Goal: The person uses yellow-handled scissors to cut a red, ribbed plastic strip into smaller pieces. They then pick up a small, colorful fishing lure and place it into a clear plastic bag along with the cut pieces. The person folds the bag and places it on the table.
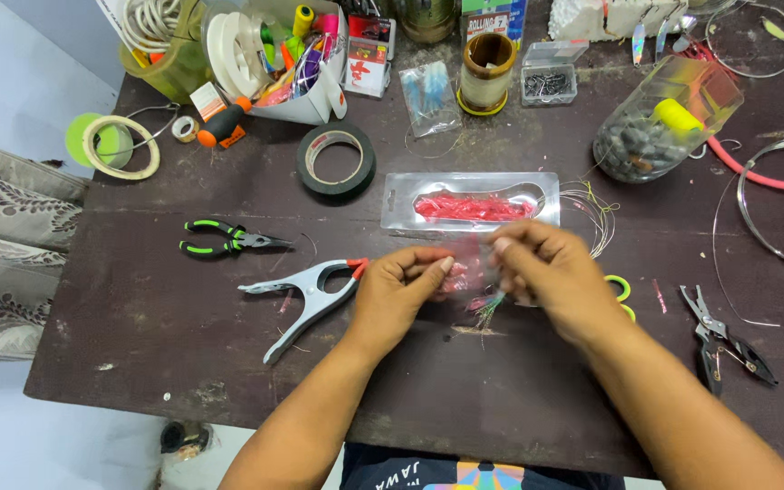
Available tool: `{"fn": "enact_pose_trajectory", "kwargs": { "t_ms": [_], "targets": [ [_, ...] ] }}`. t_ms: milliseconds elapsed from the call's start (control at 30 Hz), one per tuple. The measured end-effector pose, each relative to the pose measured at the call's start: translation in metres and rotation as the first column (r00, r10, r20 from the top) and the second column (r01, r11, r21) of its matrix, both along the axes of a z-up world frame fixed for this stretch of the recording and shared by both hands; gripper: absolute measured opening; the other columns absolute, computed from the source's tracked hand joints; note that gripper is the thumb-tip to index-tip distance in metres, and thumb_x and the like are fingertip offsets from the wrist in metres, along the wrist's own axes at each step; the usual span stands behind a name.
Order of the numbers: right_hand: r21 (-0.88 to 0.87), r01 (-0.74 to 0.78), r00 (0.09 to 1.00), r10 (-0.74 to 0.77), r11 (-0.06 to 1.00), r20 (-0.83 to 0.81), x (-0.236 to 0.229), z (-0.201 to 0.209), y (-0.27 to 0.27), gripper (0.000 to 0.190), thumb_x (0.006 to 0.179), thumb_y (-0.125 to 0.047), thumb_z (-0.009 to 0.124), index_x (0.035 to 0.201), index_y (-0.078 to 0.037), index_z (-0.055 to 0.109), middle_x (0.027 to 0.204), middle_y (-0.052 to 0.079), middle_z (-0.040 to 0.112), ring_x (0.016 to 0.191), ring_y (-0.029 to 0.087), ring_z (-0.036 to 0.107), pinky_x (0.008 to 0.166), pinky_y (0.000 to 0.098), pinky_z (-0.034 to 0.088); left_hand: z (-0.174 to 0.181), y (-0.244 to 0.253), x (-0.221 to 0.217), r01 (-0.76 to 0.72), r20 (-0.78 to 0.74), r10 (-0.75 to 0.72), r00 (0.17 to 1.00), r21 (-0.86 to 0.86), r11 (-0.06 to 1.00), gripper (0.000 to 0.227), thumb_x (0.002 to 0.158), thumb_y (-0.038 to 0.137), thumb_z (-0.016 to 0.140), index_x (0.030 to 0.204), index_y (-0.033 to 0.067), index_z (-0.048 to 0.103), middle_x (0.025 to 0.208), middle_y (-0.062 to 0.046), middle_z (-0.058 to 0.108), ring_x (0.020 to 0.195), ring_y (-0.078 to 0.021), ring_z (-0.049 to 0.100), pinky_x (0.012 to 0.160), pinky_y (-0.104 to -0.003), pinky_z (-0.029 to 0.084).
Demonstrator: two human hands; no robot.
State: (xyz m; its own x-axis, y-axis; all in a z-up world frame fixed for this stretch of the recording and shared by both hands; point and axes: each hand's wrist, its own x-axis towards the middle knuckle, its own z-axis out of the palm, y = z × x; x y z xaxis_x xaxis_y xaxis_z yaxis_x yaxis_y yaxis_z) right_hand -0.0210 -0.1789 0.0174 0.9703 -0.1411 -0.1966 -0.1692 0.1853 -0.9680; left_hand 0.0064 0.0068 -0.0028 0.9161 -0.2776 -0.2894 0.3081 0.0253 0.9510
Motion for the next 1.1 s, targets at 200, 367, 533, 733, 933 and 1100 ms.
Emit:
{"fn": "enact_pose_trajectory", "kwargs": {
  "t_ms": [200, 367, 533, 733, 933, 1100],
  "targets": [
    [-0.219, 0.057, 0.995, -0.037, 0.974, 0.091, -0.002, 0.021, -0.054, 0.012, 0.1, -0.009, 0.051, 0.104, -0.002, 0.06, 0.086, 0.012, 0.066, 0.058, 0.011, 0.056, 0.045, 0.0199, 0.041, 0.001, 0.009, 0.01, -0.079, 0.134, 0.074, 0.988, 0.03, 0.996, 0.017, 0.087, 0.015, 0.068, 0.102, 0.0071, 0.072, 0.083, -0.003, 0.074, 0.069, -0.0072, 0.066, 0.062, -0.02, 0.056],
    [-0.417, 0.115, 0.993, -0.088, 0.902, 0.084, -0.027, 0.025, -0.068, 0.013, 0.1, -0.009, 0.052, 0.101, -0.003, 0.064, 0.083, 0.008, 0.063, 0.067, 0.011, 0.054, 0.06, 0.0218, 0.043, 0.015, 0.01, 0.012, -0.116, 0.103, 0.112, 0.988, 0.032, 0.993, 0.02, 0.087, 0.014, 0.065, 0.103, 0.0033, 0.069, 0.091, -0.012, 0.076, 0.074, -0.0123, 0.07, 0.07, -0.024, 0.06],
    [-0.736, 0.011, 0.998, 0.036, 0.677, 0.047, -0.048, 0.003, -0.078, 0.014, 0.092, -0.013, 0.062, 0.104, -0.01, 0.07, 0.088, 0.0, 0.067, 0.072, 0.01, 0.052, 0.069, 0.0243, 0.04, 0.012, 0.008, 0.013, -0.138, 0.088, 0.136, 0.987, 0.024, 0.99, 0.023, 0.087, 0.016, 0.064, 0.105, 0.0016, 0.065, 0.091, -0.015, 0.076, 0.07, -0.0131, 0.068, 0.067, -0.024, 0.06],
    [-0.99, 0.137, 0.899, 0.422, -0.019, 0.116, -0.049, -0.015, -0.05, 0.008, 0.086, -0.022, 0.065, 0.093, -0.02, 0.066, 0.091, 0.0, 0.066, 0.087, 0.02, 0.061, 0.075, 0.0325, 0.046, 0.008, 0.008, 0.014, -0.13, 0.163, 0.12, 0.979, 0.053, 0.99, 0.023, 0.089, 0.012, 0.066, 0.109, 0.0004, 0.067, 0.09, -0.016, 0.075, 0.071, -0.0142, 0.071, 0.066, -0.025, 0.062],
    [-0.932, 0.216, 0.868, 0.494, -0.291, 0.047, -0.023, -0.037, -0.053, 0.011, 0.087, -0.018, 0.056, 0.085, -0.024, 0.065, 0.074, -0.001, 0.058, 0.07, 0.02, 0.057, 0.062, 0.032, 0.044, 0.011, 0.02, 0.022, -0.192, 0.213, 0.176, 0.961, 0.061, 0.979, 0.021, 0.091, 0.012, 0.064, 0.108, 0.0013, 0.067, 0.091, -0.014, 0.075, 0.073, -0.0127, 0.071, 0.067, -0.024, 0.062],
    [-0.969, 0.131, 0.851, 0.525, -0.209, 0.002, -0.018, -0.049, -0.056, 0.005, 0.081, -0.019, 0.058, 0.084, -0.022, 0.058, 0.077, 0.001, 0.056, 0.073, 0.023, 0.056, 0.064, 0.0355, 0.043, 0.021, 0.02, 0.021, -0.209, 0.2, 0.191, 0.961, 0.077, 0.975, 0.022, 0.091, 0.011, 0.064, 0.109, -0.0007, 0.066, 0.09, -0.015, 0.075, 0.072, -0.0133, 0.07, 0.07, -0.025, 0.061]
  ]
}}
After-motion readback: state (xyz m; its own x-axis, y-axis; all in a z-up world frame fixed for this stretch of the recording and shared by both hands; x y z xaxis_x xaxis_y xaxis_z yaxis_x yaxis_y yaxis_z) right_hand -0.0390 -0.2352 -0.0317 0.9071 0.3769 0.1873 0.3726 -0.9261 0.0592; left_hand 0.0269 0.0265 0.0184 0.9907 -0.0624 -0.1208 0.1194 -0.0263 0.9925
